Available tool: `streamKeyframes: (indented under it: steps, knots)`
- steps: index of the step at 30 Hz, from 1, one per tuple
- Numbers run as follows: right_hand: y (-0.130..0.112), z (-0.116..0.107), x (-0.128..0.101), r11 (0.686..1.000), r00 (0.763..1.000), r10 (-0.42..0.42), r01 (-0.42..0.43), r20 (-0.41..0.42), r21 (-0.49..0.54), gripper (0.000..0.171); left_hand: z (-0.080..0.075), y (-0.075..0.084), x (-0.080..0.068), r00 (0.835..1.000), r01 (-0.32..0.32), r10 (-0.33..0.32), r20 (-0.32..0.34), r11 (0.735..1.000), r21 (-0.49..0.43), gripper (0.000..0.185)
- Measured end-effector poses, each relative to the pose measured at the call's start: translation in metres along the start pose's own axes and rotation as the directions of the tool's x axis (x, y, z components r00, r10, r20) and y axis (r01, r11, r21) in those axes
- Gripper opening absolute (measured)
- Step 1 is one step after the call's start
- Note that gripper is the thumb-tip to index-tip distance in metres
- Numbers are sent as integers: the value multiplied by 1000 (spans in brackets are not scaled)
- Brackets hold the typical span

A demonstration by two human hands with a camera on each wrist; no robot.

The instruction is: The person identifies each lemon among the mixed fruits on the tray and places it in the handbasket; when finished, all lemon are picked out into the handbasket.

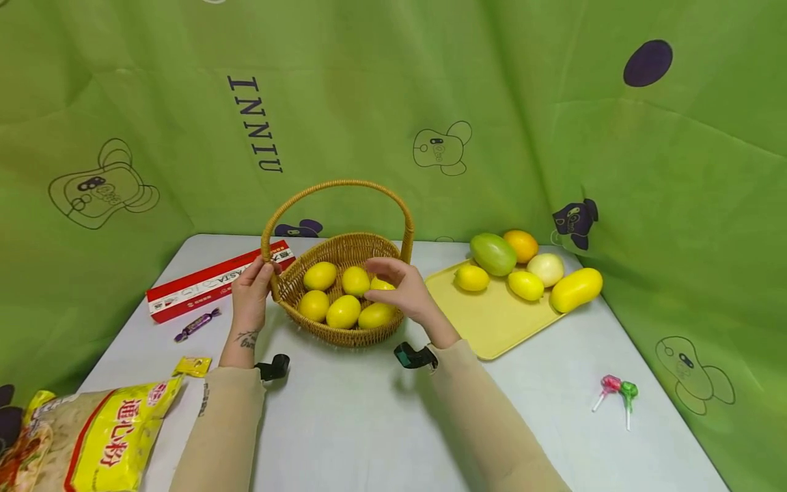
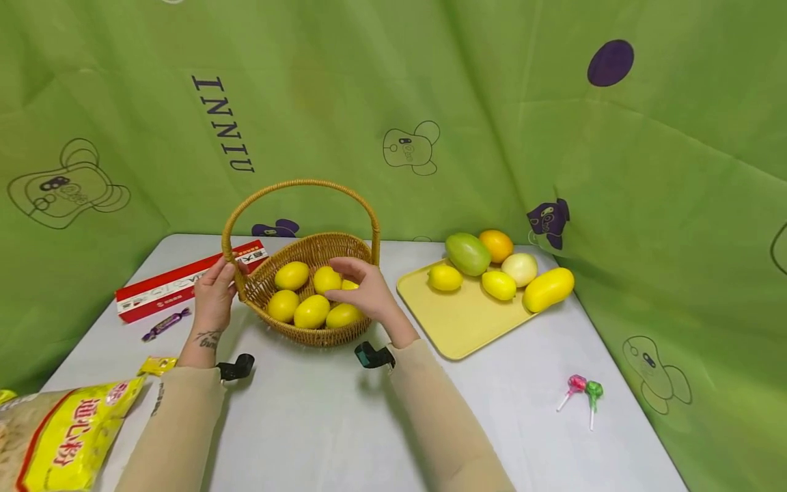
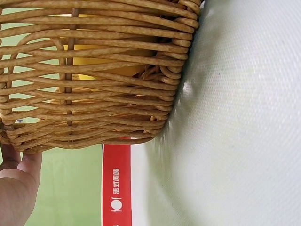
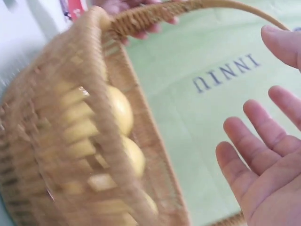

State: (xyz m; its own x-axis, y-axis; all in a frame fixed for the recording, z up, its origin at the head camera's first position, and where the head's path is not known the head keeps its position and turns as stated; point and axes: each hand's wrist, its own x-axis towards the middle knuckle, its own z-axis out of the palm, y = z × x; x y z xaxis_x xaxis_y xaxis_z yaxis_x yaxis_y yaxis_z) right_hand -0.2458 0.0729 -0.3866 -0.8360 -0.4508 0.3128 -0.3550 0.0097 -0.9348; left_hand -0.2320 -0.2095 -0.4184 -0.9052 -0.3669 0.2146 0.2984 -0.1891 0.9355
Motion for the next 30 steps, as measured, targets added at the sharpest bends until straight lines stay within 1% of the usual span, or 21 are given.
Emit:
streamKeyframes:
  steps: [2, 5, 8, 11, 13, 15, 17, 20, 23, 27, 30]
  knots:
    - [-2, -12, -4, 999, 999, -32, 33, -16, 24, 50, 0, 0, 0, 1000, -6, 6, 0, 1000, -4, 41]
    - [-4, -33, -9, 996, 997, -60, 63, -51, 63, 48, 0, 1, 1, 1000, -10, 10, 1, 1000, -16, 40]
    - [-2, -59, -15, 995, 993, -59, 66, -102, 72, 48, -1, 1, 1, 999, -29, 29, 14, 999, -17, 37]
    - [2, -86, -19, 998, 987, -35, 42, -158, 39, 48, -1, 2, 1, 999, -39, 39, 24, 999, -23, 28]
    - [7, -104, -21, 999, 982, -10, 16, -190, 27, 48, -2, 2, 2, 999, -32, 32, 19, 999, -28, 22]
    - [14, -121, -23, 1000, 976, 17, -14, -218, 15, 48, -2, 2, 2, 1000, -23, 24, 19, 999, -29, 20]
    - [20, -136, -25, 999, 969, 50, -47, -242, 21, 48, -2, 2, 2, 1000, -14, 15, 19, 1000, -25, 24]
    - [31, -155, -28, 995, 957, 100, -97, -273, 22, 51, -2, 2, 2, 1000, 2, -2, 13, 1000, -16, 33]
    - [42, -167, -33, 989, 942, 150, -145, -301, 38, 55, -2, 2, 1, 1000, 16, -15, 9, 1000, -9, 39]
    - [56, -177, -38, 975, 916, 214, -221, -338, 20, 56, -1, 1, 0, 1000, 22, -22, 12, 1000, -4, 42]
    - [66, -181, -40, 958, 900, 266, -287, -346, -11, 57, -1, 0, 0, 1000, 24, -24, 9, 1000, -6, 45]
